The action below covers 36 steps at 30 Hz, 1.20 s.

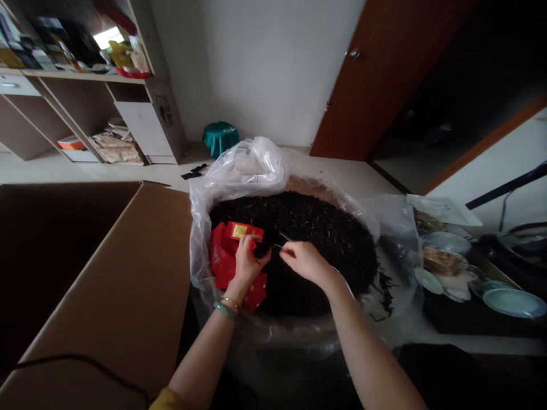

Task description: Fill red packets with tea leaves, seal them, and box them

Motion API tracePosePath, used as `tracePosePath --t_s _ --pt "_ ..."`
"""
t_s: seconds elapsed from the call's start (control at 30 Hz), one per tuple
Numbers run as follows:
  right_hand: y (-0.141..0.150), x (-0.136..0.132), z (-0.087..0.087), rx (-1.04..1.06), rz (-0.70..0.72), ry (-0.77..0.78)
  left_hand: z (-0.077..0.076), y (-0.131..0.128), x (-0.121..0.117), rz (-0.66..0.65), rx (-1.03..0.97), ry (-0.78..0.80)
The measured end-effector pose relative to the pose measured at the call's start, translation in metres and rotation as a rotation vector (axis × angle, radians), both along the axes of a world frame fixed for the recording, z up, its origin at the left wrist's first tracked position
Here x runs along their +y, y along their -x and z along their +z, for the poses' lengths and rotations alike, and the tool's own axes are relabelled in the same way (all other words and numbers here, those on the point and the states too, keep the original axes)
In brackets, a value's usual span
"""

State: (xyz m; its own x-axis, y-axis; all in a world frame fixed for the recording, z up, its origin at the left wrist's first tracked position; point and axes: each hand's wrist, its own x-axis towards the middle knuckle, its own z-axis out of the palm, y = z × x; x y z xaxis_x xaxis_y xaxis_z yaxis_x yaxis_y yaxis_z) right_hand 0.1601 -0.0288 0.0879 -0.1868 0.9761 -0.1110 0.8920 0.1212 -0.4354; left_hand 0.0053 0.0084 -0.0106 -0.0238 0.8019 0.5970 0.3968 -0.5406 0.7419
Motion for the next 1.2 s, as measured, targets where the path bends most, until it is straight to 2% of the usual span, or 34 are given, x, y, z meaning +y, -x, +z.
tracePosePath --t_s 0.1,0.17,0.23,0.4,0.57,0.63,0.7,0.83,0.9,0.97,1.07,1.2 --pt "-0.002 0.000 -0.031 -0.165 0.075 0.253 0.002 -0.001 0.000 0.000 0.007 0.012" --pt "0.004 -0.002 -0.048 -0.254 0.089 0.302 0.003 -0.001 -0.001 -0.008 0.009 0.023" --pt "0.012 -0.004 -0.058 -0.307 0.105 0.316 0.002 -0.001 0.000 -0.014 0.002 0.030" --pt "0.022 -0.009 -0.063 -0.309 0.127 0.212 -0.001 -0.001 0.001 -0.024 -0.033 0.054" --pt "0.006 -0.003 -0.067 -0.195 0.058 0.152 -0.003 -0.002 0.000 -0.045 -0.054 0.102" --pt "-0.003 0.000 -0.062 -0.085 0.020 0.101 -0.004 -0.001 0.000 -0.049 -0.054 0.114" --pt "-0.011 0.002 -0.050 0.074 -0.021 0.012 -0.005 -0.001 0.000 -0.053 -0.052 0.133" --pt "-0.015 0.004 -0.005 0.344 -0.057 -0.169 -0.008 -0.001 0.001 -0.074 -0.036 0.161" --pt "-0.008 0.004 0.017 0.382 -0.015 -0.244 -0.009 0.000 0.001 -0.093 -0.025 0.166" --pt "0.003 0.006 0.031 0.374 0.045 -0.283 -0.010 0.001 0.002 -0.106 -0.022 0.173" --pt "0.018 0.011 0.036 0.347 0.090 -0.262 -0.013 0.002 0.003 -0.111 -0.026 0.182" --pt "0.024 0.015 0.028 0.360 0.069 -0.270 -0.014 0.001 0.003 -0.136 -0.050 0.173"
